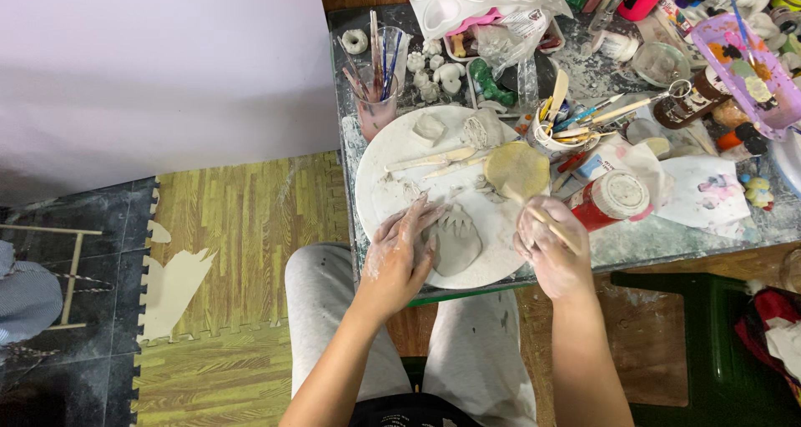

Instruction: The person shapes a lump of clay on a rotating plate using a wooden modeling tool and their hands. They repeatedly smooth and refine the surface of the clay piece, occasionally switching between the tool and direct hand contact.

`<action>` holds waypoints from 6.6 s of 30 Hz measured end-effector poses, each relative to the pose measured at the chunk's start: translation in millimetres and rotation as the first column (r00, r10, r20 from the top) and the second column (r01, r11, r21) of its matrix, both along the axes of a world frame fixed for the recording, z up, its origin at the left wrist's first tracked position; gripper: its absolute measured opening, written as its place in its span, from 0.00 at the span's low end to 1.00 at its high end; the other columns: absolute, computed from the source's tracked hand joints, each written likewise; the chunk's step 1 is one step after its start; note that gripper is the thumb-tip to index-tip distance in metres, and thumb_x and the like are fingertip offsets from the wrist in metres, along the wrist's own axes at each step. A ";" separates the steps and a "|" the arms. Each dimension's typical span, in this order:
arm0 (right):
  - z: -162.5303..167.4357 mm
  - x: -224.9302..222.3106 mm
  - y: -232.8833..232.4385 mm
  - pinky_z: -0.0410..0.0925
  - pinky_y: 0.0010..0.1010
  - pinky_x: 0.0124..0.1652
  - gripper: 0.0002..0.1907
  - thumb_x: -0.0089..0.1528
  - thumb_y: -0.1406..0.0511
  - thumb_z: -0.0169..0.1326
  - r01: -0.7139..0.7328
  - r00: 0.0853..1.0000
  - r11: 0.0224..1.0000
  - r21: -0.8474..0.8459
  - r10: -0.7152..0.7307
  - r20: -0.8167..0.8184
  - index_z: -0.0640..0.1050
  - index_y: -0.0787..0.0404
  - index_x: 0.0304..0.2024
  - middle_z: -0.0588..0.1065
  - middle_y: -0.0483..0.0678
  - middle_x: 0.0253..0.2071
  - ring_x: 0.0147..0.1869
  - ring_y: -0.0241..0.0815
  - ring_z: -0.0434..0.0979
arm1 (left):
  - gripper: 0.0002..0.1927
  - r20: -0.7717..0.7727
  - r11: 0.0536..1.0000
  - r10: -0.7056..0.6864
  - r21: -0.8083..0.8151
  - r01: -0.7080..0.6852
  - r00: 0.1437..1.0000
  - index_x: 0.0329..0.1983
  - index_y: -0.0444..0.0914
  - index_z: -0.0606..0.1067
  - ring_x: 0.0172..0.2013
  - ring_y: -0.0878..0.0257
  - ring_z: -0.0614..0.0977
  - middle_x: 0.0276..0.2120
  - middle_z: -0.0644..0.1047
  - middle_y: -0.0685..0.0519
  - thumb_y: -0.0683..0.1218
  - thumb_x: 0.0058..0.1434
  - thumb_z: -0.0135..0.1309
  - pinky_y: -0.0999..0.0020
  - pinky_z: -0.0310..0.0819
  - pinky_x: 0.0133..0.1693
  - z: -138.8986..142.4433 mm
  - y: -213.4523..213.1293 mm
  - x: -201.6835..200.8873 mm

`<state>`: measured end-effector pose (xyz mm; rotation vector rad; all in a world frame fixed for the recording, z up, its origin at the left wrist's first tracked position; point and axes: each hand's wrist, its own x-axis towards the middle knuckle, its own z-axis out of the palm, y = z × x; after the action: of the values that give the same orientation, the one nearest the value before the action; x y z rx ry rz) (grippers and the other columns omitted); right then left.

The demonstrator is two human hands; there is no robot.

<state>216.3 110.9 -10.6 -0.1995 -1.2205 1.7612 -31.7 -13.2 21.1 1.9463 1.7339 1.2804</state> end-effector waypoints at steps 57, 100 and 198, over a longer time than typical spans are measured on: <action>3.4 -32.7 62.0 0.67 0.28 0.43 0.10 0.73 0.68 0.41 -0.091 0.704 0.885 0.456 -0.266 0.658 0.72 0.65 0.52 0.73 0.47 0.39 0.42 0.35 0.72 | 0.34 -0.029 0.999 0.041 0.032 -0.040 0.999 0.73 0.33 0.59 0.62 0.48 0.75 0.62 0.77 0.49 0.42 0.64 0.54 0.53 0.60 0.64 -5.0 1.0 5.8; -10.1 0.2 -69.4 0.78 0.34 0.40 0.19 0.69 0.77 0.48 0.574 0.661 0.639 0.512 -0.731 0.170 0.62 0.68 0.61 0.71 0.57 0.49 0.43 0.44 0.81 | 0.37 -0.011 0.994 0.109 0.014 -0.109 0.994 0.72 0.33 0.60 0.61 0.45 0.75 0.60 0.75 0.41 0.40 0.60 0.56 0.48 0.57 0.64 -6.5 -10.1 30.7; 13.1 -27.8 -44.2 0.68 0.27 0.37 0.07 0.65 0.77 0.52 0.322 0.575 0.505 0.801 -0.776 0.258 0.71 0.68 0.46 0.73 0.51 0.40 0.39 0.39 0.75 | 0.49 -0.269 0.967 -0.237 0.027 0.253 0.934 0.77 0.32 0.52 0.71 0.48 0.67 0.73 0.65 0.48 0.69 0.66 0.47 0.41 0.47 0.73 -5.1 13.5 15.4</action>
<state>188.5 66.7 2.5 -0.6946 -1.8998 0.5189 -16.3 0.3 16.0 2.3742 1.5092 1.0376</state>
